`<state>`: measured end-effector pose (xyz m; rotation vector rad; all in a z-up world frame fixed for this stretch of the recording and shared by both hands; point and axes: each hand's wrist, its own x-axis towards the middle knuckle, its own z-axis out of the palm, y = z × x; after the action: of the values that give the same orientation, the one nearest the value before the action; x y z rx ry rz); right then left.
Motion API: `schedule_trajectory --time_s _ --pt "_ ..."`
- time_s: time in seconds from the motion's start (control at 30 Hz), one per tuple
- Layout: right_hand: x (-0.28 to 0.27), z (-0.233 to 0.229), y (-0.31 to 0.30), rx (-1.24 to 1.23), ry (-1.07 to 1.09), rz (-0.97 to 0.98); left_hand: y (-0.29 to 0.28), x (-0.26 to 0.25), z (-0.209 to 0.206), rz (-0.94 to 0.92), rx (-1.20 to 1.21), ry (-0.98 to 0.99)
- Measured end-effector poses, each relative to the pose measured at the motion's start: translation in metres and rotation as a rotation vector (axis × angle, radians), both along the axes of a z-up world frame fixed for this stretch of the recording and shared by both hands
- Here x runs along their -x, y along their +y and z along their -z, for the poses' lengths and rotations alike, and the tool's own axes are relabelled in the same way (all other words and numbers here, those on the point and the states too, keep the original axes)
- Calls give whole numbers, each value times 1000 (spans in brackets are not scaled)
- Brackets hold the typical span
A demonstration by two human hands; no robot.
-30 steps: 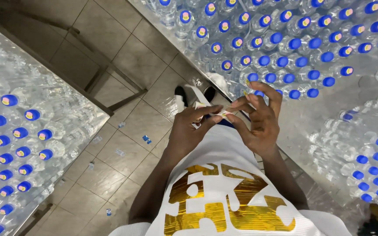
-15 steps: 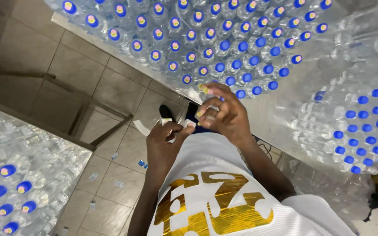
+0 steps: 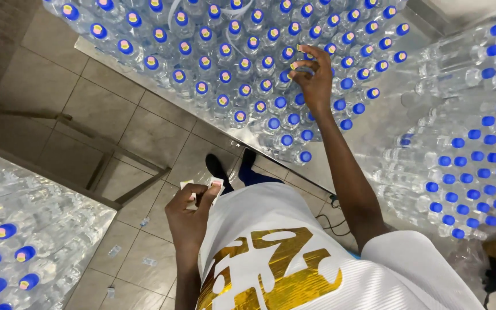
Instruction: Peeling small circular labels from a strip and applying them to the caps of plastic water bottles arranged on a table.
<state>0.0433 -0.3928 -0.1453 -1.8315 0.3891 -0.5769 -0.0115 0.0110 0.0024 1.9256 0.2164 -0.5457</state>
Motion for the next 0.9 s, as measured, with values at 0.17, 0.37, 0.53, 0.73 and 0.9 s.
schedule_trajectory --time_s 0.17,0.37,0.53,0.73,0.9 --pt "-4 21 -2 15 28 49 6 3 3 -45 -51 35" --pt "-4 19 10 159 -66 7 3 3 10 -58 -39 56" --pt "-1 24 21 482 -38 104 -1 -4 9 -15 -17 -3" --pt "-3 34 6 285 -32 140 -3 -8 10 -5 -60 19" --pt "-10 29 2 237 -35 104 -7 -12 8 26 -32 -17"
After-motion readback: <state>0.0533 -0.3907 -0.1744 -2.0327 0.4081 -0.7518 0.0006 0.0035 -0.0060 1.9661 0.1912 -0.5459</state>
